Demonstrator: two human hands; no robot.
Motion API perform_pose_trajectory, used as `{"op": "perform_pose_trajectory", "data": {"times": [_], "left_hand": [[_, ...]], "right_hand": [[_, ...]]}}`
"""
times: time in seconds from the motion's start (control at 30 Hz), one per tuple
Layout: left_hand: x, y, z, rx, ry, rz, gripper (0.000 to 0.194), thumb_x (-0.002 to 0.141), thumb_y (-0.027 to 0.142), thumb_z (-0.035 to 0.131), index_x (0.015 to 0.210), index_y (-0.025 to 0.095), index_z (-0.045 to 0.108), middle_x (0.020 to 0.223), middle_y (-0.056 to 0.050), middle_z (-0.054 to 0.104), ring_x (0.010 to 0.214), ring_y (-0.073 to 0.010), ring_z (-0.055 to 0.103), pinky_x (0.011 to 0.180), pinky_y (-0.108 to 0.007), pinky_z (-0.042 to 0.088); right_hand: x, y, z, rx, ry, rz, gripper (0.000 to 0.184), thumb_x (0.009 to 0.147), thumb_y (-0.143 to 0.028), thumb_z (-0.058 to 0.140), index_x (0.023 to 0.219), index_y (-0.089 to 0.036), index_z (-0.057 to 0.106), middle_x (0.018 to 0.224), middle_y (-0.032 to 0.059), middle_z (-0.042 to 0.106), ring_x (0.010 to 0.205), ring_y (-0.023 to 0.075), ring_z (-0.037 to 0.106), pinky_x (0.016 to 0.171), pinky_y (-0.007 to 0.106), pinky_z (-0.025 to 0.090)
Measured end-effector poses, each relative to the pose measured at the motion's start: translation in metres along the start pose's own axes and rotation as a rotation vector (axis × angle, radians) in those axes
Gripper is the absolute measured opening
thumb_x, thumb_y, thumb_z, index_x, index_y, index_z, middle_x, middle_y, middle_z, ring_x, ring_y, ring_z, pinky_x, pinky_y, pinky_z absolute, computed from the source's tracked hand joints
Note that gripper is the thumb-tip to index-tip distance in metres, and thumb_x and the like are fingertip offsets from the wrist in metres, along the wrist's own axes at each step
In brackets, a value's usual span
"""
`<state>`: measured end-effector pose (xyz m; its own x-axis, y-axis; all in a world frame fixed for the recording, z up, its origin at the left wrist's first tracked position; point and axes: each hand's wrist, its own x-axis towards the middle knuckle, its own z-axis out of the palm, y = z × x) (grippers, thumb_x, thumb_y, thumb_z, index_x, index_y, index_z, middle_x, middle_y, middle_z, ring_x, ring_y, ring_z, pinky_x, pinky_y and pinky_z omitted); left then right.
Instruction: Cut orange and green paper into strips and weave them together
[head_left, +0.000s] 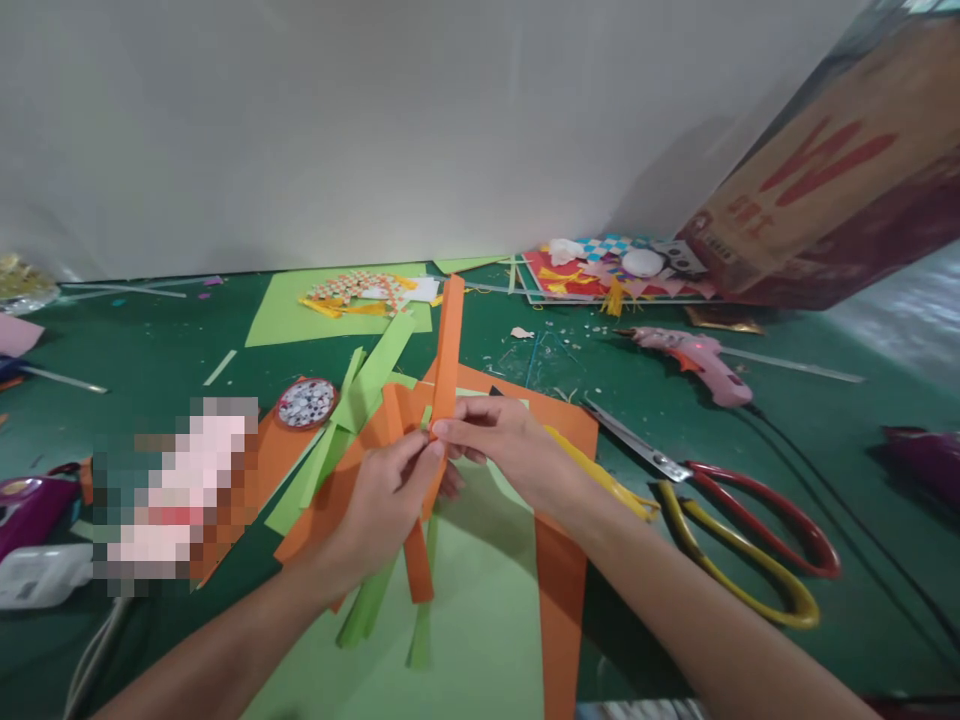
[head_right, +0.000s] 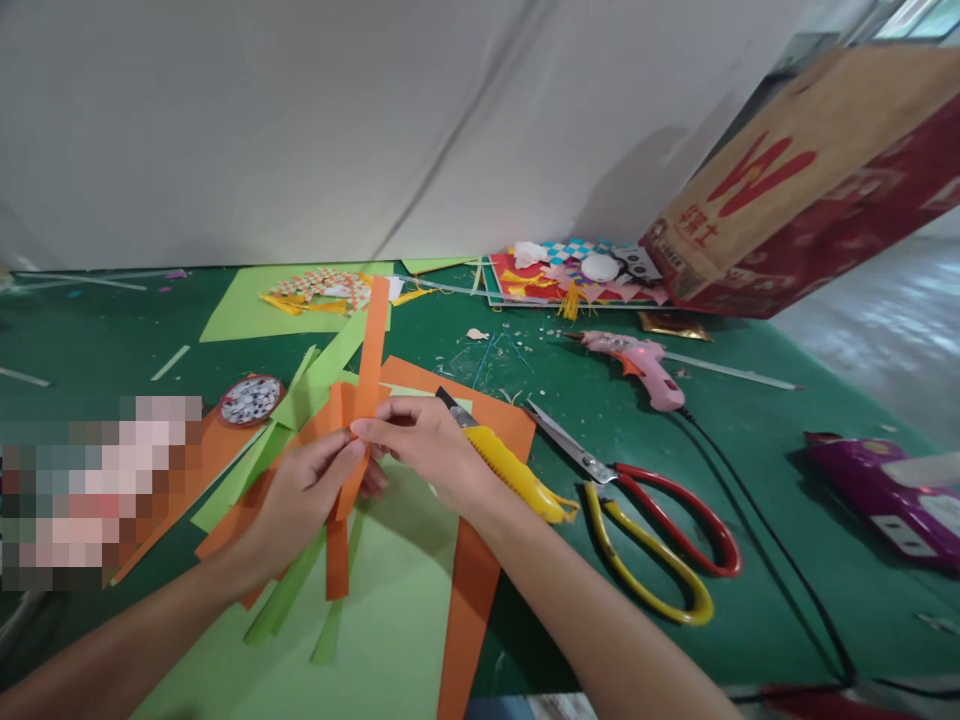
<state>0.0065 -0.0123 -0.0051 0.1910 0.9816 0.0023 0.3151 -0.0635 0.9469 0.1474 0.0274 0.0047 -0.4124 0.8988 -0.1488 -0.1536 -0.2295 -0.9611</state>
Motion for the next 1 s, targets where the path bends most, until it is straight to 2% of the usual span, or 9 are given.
{"op": "perform_pose_trajectory", "data": {"times": [0.1,0.27,0.4,0.53,0.7,0.87,1.0], "left_hand": [[0.0001,-0.0003,0.0012,-0.042,-0.014,-0.022,0.027,0.089,0.031,0.041,0.072,0.017,0.056,0.065,-0.002,0.067,0.058,-0.0122,0.063,0.057,-0.022,0.050],[0.0001,0.0017,0.0022,-0.094,-0.034,-0.076,0.027,0.088,0.033,0.044,0.067,0.016,0.052,0.061,-0.002,0.063,0.054,-0.0115,0.062,0.053,-0.021,0.050],[-0.0013,0.0025,0.0019,-0.087,-0.075,-0.087,0.030,0.088,0.034,0.043,0.064,0.017,0.049,0.059,-0.001,0.063,0.052,-0.0106,0.060,0.052,-0.020,0.048],[-0.0028,0.0024,0.0016,-0.068,-0.092,-0.093,0.031,0.089,0.036,0.042,0.066,0.017,0.050,0.058,-0.002,0.064,0.050,-0.0106,0.059,0.047,-0.020,0.045],[-0.0027,0.0033,0.0017,-0.087,-0.088,-0.090,0.029,0.089,0.036,0.042,0.071,0.016,0.054,0.057,-0.001,0.064,0.048,-0.0101,0.059,0.044,-0.019,0.044],[-0.0033,0.0041,0.0024,-0.116,-0.069,-0.094,0.029,0.088,0.034,0.044,0.067,0.016,0.052,0.055,0.000,0.063,0.046,-0.0095,0.058,0.047,-0.019,0.046],[-0.0038,0.0019,0.0024,-0.079,-0.025,-0.033,0.028,0.088,0.033,0.045,0.065,0.017,0.051,0.053,0.001,0.062,0.045,-0.0088,0.056,0.049,-0.020,0.046]], "right_hand": [[0.0013,0.0027,-0.0018,0.016,0.003,0.022,0.034,0.062,-0.040,0.074,0.052,-0.017,0.051,0.047,-0.0064,0.047,0.042,0.0055,0.042,0.045,0.025,0.025],[0.0016,0.0050,-0.0043,0.035,-0.007,0.029,0.030,0.063,-0.035,0.074,0.052,-0.016,0.053,0.049,-0.0050,0.048,0.046,0.0049,0.037,0.046,0.024,0.022],[0.0013,0.0059,-0.0055,0.050,-0.037,0.030,0.029,0.065,-0.035,0.072,0.053,-0.017,0.053,0.049,-0.0048,0.048,0.047,0.0060,0.037,0.048,0.025,0.025],[0.0008,0.0060,-0.0047,0.038,0.000,-0.004,0.032,0.065,-0.037,0.072,0.052,-0.018,0.050,0.048,-0.0057,0.045,0.046,0.0062,0.036,0.047,0.025,0.024],[0.0006,0.0064,-0.0031,0.024,0.023,-0.052,0.036,0.064,-0.040,0.073,0.050,-0.018,0.048,0.047,-0.0064,0.042,0.045,0.0062,0.036,0.046,0.026,0.022],[0.0008,0.0063,-0.0046,0.030,0.047,-0.093,0.032,0.066,-0.037,0.072,0.052,-0.018,0.049,0.047,-0.0071,0.041,0.044,0.0054,0.032,0.046,0.025,0.021],[0.0001,0.0033,-0.0045,-0.013,-0.021,-0.105,0.029,0.068,-0.037,0.071,0.055,-0.018,0.053,0.050,-0.0055,0.048,0.046,0.0061,0.037,0.046,0.025,0.024]]}}
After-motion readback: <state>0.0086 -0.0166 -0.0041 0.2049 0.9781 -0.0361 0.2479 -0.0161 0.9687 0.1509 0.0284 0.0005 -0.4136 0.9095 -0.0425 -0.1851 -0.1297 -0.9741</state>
